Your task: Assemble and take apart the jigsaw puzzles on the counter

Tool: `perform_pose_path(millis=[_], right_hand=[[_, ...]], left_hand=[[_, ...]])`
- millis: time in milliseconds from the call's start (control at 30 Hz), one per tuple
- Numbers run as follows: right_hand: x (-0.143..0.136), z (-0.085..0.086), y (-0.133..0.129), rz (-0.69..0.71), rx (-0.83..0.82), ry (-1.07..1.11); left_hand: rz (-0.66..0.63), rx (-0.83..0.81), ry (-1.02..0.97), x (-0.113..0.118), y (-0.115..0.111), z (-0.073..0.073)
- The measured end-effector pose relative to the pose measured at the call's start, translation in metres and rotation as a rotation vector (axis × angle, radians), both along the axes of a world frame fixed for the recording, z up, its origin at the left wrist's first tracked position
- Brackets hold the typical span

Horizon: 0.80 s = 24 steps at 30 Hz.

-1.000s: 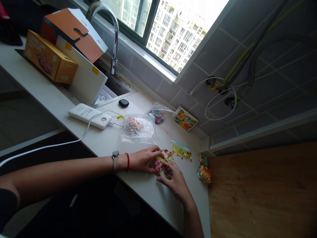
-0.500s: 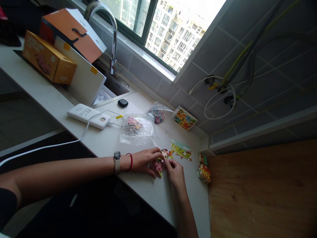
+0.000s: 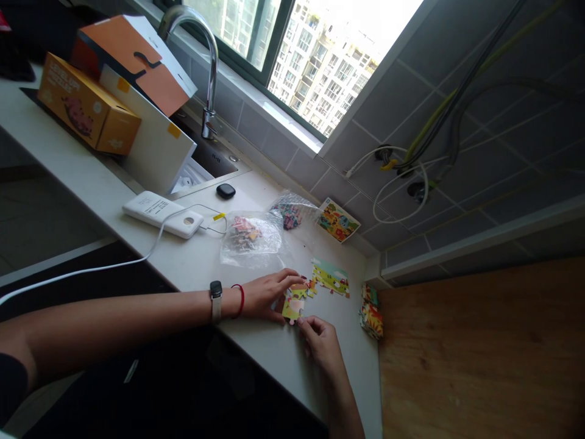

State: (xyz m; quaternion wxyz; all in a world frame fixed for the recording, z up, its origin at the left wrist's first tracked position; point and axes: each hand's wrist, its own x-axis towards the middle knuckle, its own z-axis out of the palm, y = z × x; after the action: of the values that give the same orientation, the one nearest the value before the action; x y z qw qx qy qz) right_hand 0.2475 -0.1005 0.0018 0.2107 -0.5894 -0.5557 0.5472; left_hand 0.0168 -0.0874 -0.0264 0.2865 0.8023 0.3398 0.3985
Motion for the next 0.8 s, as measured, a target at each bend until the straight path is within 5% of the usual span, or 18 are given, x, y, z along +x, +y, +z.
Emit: perform_pose_path(millis=[233, 500, 667, 800], right_hand=[[-0.002, 0.007, 0.008, 0.164, 0.042, -0.168], [-0.012, 0.020, 0.052, 0.171, 0.559, -0.508], [-0.023, 0.025, 0.068, 0.368, 0.562, -0.602], [-0.028, 0.035, 0.067, 0.396, 0.560, -0.715]], left_hand=[[-0.029, -0.010, 0.119, 0.000, 0.000, -0.002], [-0.023, -0.023, 0.119, -0.001, 0.000, 0.005], [-0.026, -0.021, 0.111, -0.001, 0.000, 0.002], [-0.049, -0.028, 0.053, -0.002, 0.001, 0.000]])
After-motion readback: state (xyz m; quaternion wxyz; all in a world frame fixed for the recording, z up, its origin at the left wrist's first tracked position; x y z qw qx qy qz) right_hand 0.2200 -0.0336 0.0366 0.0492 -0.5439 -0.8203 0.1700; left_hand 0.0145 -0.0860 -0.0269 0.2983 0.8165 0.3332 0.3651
